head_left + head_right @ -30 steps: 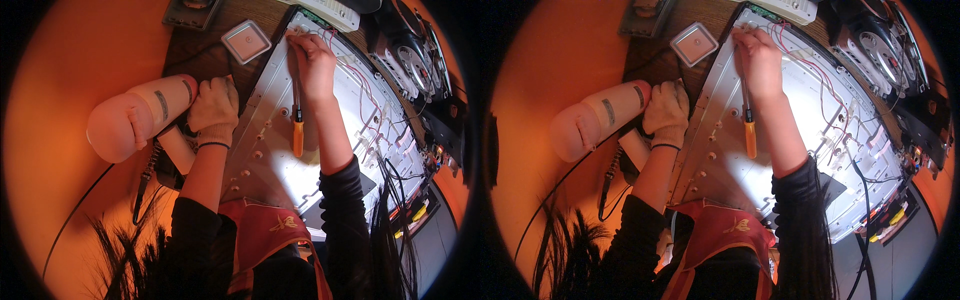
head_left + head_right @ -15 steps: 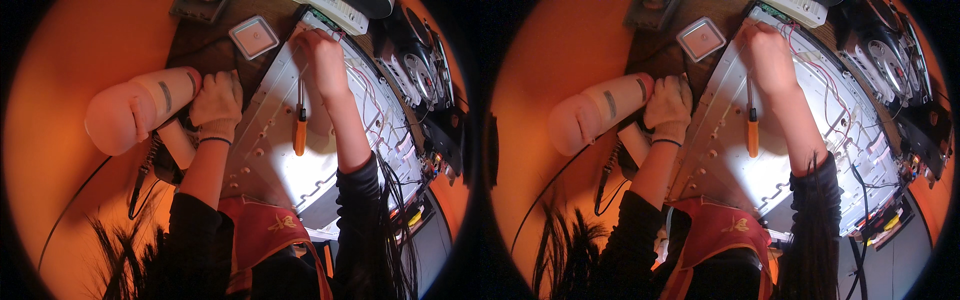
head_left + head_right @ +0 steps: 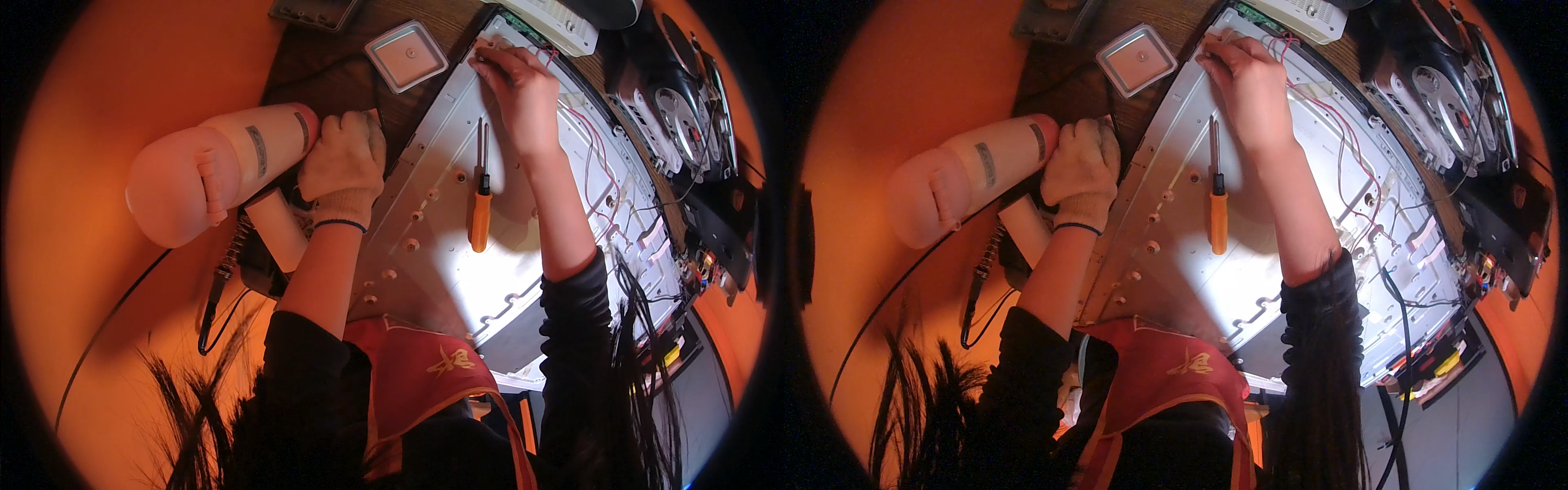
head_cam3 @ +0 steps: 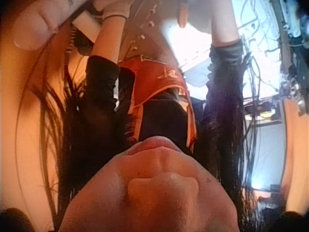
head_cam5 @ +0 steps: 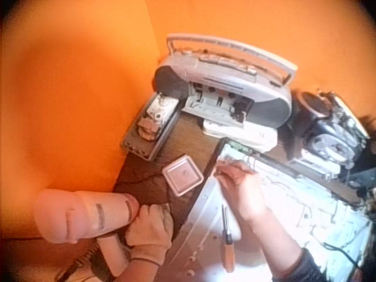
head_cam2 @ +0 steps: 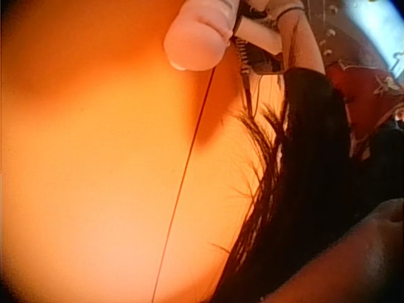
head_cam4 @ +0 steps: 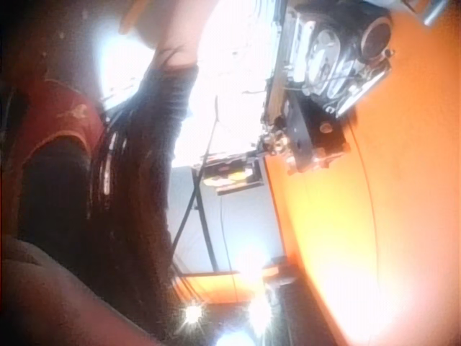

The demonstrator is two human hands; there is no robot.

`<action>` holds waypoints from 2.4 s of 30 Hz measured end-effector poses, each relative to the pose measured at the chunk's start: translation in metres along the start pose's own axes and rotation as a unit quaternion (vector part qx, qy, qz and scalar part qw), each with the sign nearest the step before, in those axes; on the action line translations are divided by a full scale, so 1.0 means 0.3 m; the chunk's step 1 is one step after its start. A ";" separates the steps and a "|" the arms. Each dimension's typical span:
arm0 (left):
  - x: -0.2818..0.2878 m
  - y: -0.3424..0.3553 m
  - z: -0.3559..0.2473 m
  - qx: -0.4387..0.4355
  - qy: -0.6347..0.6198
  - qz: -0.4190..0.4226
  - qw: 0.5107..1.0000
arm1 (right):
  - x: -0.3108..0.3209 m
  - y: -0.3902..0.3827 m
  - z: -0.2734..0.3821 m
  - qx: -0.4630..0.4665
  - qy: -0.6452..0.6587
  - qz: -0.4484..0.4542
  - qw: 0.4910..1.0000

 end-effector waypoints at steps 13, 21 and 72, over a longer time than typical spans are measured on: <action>0.021 0.002 -0.006 -0.010 0.010 -0.036 0.999 | 0.010 -0.002 0.001 0.002 0.015 -0.009 1.000; -0.052 0.002 0.026 0.064 -0.031 0.102 0.992 | -0.006 0.004 0.006 0.008 -0.029 -0.020 0.999; 0.002 -0.007 -0.010 0.011 -0.015 -0.019 1.000 | -0.018 -0.066 -0.011 -0.024 0.045 -0.156 0.986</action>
Point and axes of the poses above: each hand's wrist, its own y-axis towards the middle knuckle, its own x-axis out of the back of the hand, z = x × y, the point moved 10 cm from there along y, towards the middle knuckle, and after that the axes turned 5 degrees about -x, right-handed, at the moved point
